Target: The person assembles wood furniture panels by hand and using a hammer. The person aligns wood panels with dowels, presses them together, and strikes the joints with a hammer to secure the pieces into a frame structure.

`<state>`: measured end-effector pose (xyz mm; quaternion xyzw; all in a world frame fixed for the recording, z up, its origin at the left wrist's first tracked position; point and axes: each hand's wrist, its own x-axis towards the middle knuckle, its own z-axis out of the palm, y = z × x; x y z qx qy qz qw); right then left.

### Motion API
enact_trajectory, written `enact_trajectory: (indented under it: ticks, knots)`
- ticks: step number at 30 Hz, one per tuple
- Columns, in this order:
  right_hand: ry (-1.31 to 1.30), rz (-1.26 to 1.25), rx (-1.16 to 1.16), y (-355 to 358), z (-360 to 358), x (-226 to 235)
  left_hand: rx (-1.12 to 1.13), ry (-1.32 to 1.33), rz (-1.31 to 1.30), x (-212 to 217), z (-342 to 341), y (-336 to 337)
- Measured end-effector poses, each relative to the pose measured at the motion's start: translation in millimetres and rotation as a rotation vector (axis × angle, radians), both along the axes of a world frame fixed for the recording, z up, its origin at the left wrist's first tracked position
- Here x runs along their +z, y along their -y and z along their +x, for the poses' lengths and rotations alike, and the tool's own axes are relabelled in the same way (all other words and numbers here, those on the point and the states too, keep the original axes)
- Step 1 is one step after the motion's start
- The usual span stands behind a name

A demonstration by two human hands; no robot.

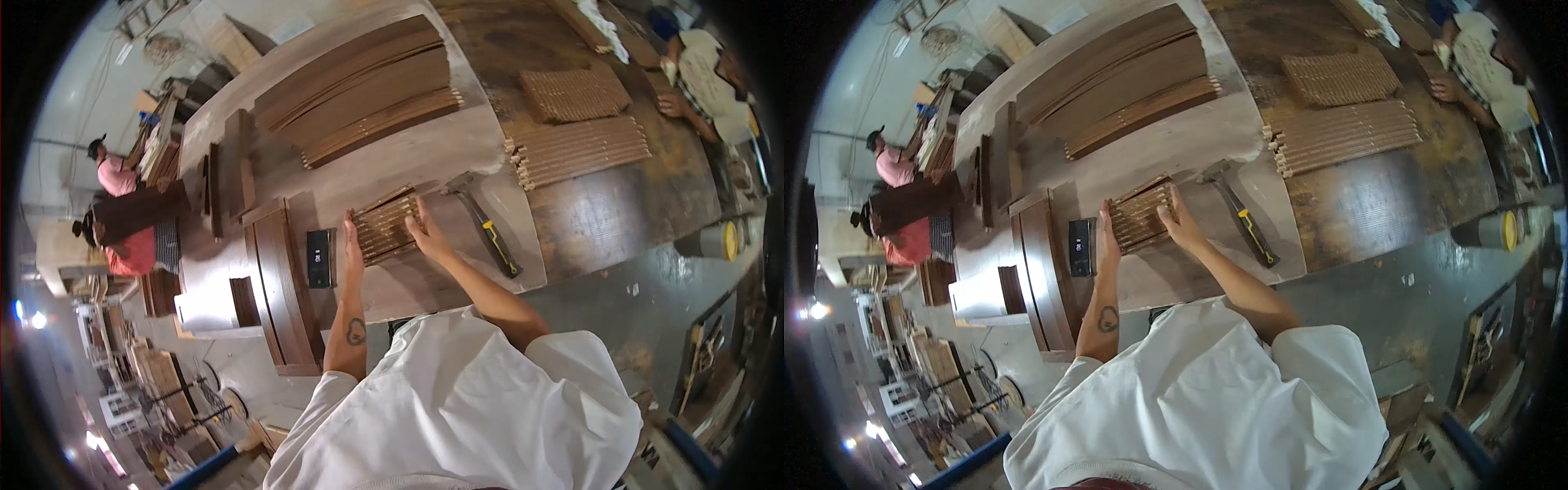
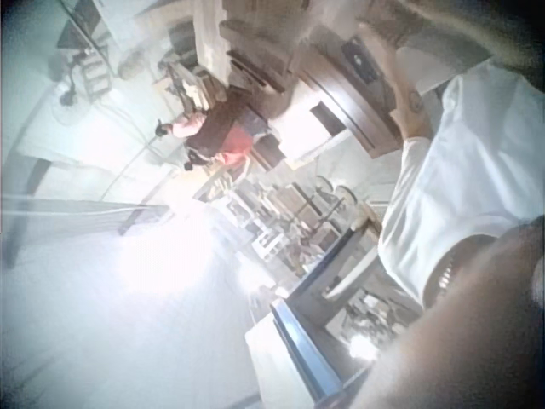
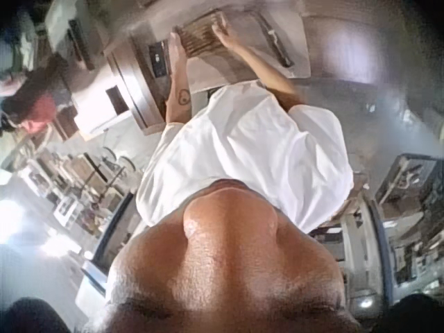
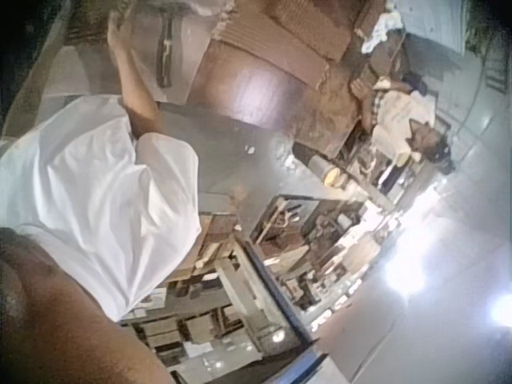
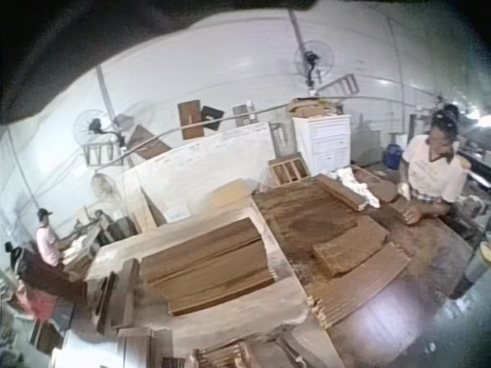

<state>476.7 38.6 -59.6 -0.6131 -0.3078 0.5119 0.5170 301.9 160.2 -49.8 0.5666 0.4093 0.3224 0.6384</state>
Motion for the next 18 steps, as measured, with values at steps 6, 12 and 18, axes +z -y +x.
enact_trajectory:
  ticks: [6, 12, 18]
  knots:
    - [-0.036, 0.064, -0.051, 35.2, 1.6, 8.4, 0.032, -0.056, 0.021, 12.4, 7.2, 36.6]
    - [0.183, 0.107, -0.208, 29.9, 23.8, -2.4, 0.047, -0.076, 0.043, 12.5, 10.2, 41.6]
    - [0.247, 0.132, -0.015, -38.7, 73.9, 25.1, 0.081, -0.083, 0.040, 15.5, 11.9, 40.0]
